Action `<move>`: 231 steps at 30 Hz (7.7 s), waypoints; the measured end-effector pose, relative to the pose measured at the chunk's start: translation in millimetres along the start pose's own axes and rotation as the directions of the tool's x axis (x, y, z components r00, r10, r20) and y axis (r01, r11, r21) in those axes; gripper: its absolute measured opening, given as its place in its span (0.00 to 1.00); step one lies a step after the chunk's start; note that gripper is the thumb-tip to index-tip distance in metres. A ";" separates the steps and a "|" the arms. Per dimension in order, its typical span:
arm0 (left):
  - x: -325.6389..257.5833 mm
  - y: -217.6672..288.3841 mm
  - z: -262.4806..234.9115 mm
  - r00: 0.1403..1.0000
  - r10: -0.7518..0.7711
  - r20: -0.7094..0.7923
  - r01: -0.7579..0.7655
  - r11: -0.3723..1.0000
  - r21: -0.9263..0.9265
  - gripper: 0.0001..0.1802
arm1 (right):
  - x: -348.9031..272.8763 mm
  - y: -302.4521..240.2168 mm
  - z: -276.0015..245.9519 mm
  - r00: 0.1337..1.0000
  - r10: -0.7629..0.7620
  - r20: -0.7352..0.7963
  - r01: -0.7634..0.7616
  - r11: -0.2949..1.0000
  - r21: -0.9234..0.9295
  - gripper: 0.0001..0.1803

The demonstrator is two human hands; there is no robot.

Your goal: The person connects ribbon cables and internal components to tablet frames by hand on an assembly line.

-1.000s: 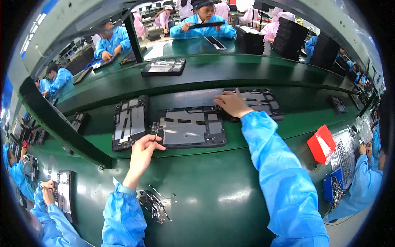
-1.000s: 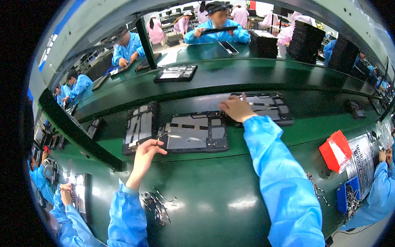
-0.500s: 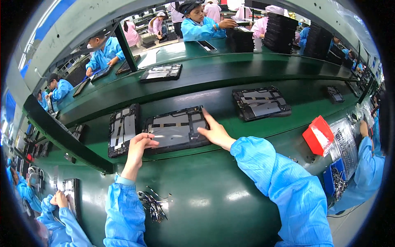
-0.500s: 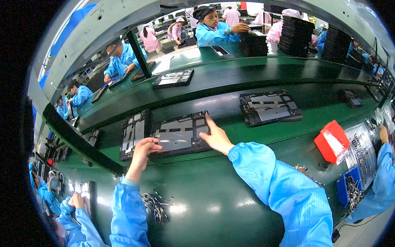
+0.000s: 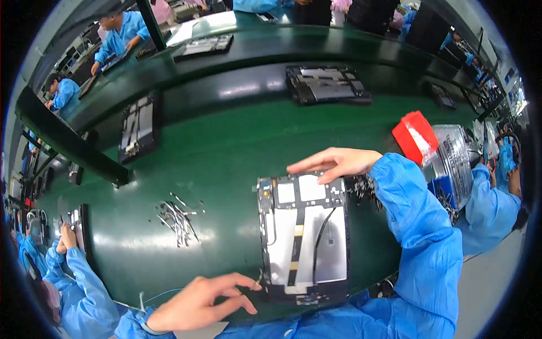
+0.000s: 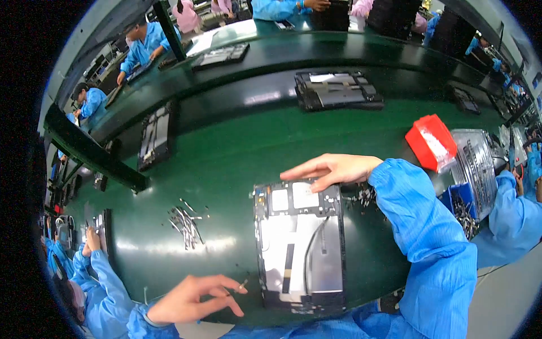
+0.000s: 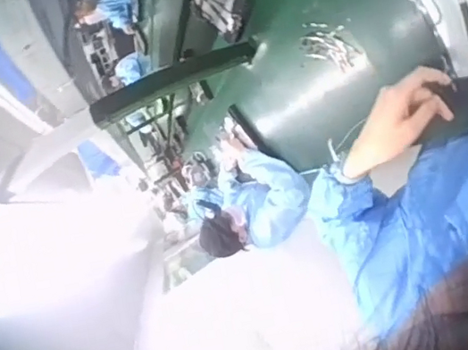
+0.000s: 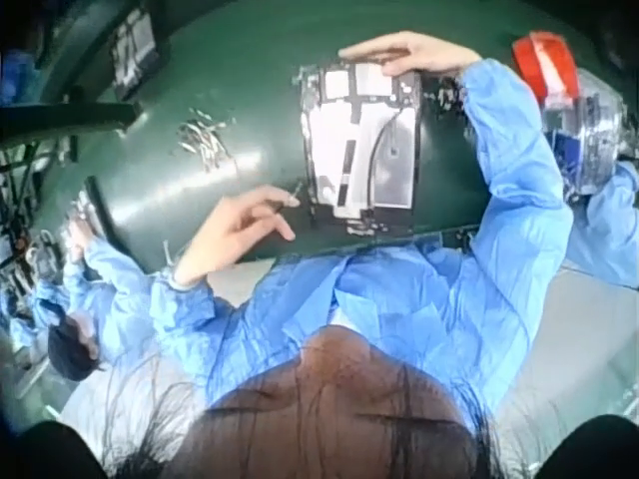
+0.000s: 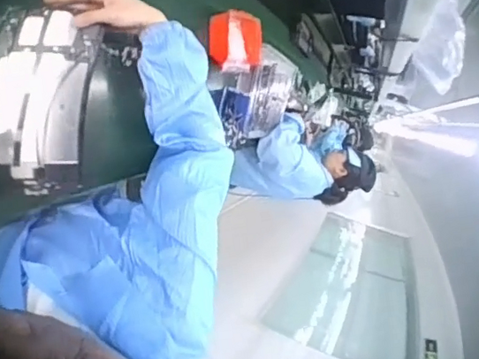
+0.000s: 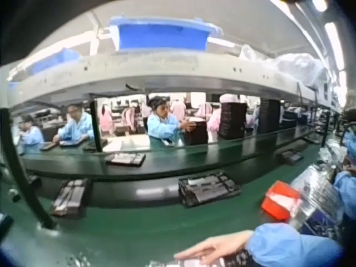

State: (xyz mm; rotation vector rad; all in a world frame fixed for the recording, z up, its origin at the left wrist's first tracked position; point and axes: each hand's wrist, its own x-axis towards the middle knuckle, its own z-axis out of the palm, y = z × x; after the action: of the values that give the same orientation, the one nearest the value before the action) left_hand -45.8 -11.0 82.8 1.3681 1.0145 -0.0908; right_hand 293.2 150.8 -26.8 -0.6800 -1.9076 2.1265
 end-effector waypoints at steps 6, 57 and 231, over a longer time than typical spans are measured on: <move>19.5 -37.8 55.2 0.995 0.088 -0.041 -0.094 0.982 -0.167 0.17 | -2.6 11.0 29.0 0.994 0.025 -0.102 -0.031 0.998 -0.062 0.28; 78.7 -72.8 53.1 0.623 0.777 -0.090 0.107 0.029 0.994 0.10 | 25.7 20.3 182.0 0.713 -0.017 -0.701 -0.108 0.985 -0.133 0.05; 76.9 -32.6 8.3 0.516 0.605 -0.606 -0.832 0.523 -0.187 0.08 | 27.7 -28.7 206.9 0.622 -0.357 -0.697 0.298 0.931 -0.210 0.06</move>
State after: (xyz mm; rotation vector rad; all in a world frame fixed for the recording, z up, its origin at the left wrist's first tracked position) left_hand -14.8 10.9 7.9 1.2819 0.6605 1.1565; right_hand 168.7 -15.6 7.9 -0.9261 -1.4942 1.2617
